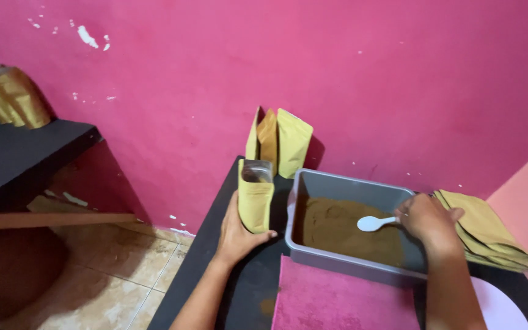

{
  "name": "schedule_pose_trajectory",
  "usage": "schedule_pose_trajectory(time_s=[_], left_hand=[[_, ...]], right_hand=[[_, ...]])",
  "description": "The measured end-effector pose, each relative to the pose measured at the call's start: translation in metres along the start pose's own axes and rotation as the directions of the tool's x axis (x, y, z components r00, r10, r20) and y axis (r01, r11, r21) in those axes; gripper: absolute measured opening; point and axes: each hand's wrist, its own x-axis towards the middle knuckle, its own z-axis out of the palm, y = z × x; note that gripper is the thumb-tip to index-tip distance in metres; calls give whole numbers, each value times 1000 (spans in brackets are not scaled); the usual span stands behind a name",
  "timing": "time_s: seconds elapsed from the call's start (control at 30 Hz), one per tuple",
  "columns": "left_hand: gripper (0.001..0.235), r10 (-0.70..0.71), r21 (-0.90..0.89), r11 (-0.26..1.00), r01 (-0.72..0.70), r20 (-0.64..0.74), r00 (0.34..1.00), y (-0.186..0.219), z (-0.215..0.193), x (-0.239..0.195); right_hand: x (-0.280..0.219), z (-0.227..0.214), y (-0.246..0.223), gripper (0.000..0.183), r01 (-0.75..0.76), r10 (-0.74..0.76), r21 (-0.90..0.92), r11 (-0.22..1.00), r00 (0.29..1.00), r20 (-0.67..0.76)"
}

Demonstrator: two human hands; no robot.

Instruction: Filling yellow pouches with ground coffee using a spoon, weighing them on a digital scale, and folding the tops.

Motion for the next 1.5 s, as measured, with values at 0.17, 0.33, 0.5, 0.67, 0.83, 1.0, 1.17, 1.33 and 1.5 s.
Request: schedule_pose_trajectory(time_s=[0.17,0.33,0.5,0.67,0.83,1.0,1.17,1.33,1.5], left_hand=[[131,-56,-18,998,56,42,998,17,-8,1],[133,-98,-23,995,99,53,994,15,-5,-1],[127,-181,-23,983,182,41,983,16,-2,-4],[119,-18,-39,999,17,-34,999,-11,12,-3],[115,-286,-92,951,294,94,954,12,-3,2],[114,-303,-67,949,308,82,950,0,-4,1],[109,-273,-98,955,281,88,958,10,-6,1],[102,-239,-91,964,248,101,966,29,-17,-1],[95,-169,4,985,170,129,977,50,-38,1]], right_hand=[[-8,-8,-5,18,-26,27,-29,999,999,24],[-11,-9,13,31,4,-4,-48,999,1000,-1],[-46,-29,14,23,-45,47,40,998,998,-43],[-55,-34,9,19,-34,34,52,998,999,-3],[-32,-2,5,24,24,-20,47,999,997,-79],[35,71,20,21,-11,10,-16,1000,1000,-14],[-27,36,-36,18,96,-101,47,994,988,116],[-26,37,-49,18,187,-202,95,978,961,187],[-51,0,-44,23,176,-203,197,965,971,125]])
